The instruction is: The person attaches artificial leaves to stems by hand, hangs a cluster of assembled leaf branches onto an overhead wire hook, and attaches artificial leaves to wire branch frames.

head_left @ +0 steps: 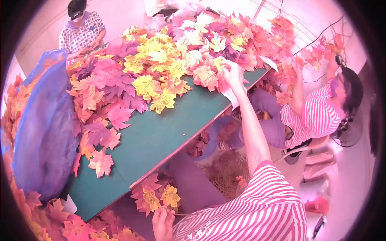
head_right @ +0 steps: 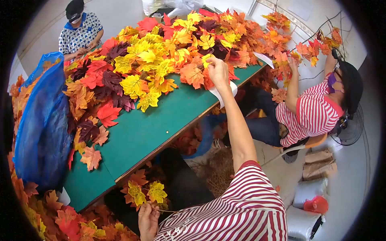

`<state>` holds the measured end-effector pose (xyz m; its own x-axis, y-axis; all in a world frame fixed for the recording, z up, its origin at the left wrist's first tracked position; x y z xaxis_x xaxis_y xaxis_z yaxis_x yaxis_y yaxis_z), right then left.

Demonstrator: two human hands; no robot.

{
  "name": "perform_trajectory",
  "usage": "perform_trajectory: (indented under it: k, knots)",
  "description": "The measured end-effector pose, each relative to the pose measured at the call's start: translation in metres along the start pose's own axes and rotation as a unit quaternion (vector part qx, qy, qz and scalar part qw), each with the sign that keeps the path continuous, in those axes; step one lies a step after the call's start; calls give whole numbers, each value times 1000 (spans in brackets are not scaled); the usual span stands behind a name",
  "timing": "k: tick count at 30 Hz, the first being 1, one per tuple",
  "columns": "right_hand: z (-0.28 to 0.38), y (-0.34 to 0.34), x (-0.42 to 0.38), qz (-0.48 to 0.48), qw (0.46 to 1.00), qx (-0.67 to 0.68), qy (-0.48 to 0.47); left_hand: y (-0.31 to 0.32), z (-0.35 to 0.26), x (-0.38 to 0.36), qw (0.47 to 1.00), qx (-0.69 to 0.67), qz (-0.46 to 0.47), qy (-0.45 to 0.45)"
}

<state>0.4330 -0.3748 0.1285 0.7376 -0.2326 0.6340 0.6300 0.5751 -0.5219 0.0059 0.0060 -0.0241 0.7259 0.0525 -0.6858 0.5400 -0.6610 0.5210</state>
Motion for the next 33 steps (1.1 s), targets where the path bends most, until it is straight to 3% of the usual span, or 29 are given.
perform_trajectory:
  k: [4,8,11,17,20,23,28,31,33]
  knots:
    - [-1,-2,10,71,997,6,-31,5,-7,1,1000,16,-5,5]
    - [-4,-1,0,158,986,57,25,13,-9,0,1000,15,-17,9]
    - [0,12,-23,166,982,92,5,16,-6,1,1000,15,-10,-1]
    - [23,2,-31,127,983,90,-97,24,-10,-5,999,33,6,0]
    - [22,1,-24,165,978,79,-100,24,-8,-5,999,32,-8,6]
    - [31,-4,-12,196,963,46,-178,23,-6,-6,1000,28,-4,5]
    - [52,-14,10,71,979,67,-179,22,-3,-5,1000,22,6,13]
    - [77,-25,21,16,966,103,-236,15,-1,-2,999,22,26,25]
    - [90,-30,24,39,959,139,-242,14,2,2,999,24,13,38]
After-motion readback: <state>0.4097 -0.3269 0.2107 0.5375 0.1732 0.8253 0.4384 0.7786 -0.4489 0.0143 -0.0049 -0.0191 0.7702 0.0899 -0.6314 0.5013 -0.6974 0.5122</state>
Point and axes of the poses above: each hand's wrist, its own x-axis towards the middle knuckle, its own y-axis out of the palm, z = x × y, the point moved 1 cm from there along x, towards the middle knuckle, and after that the axes turned 1 degree about x, right-handed, at the moved point
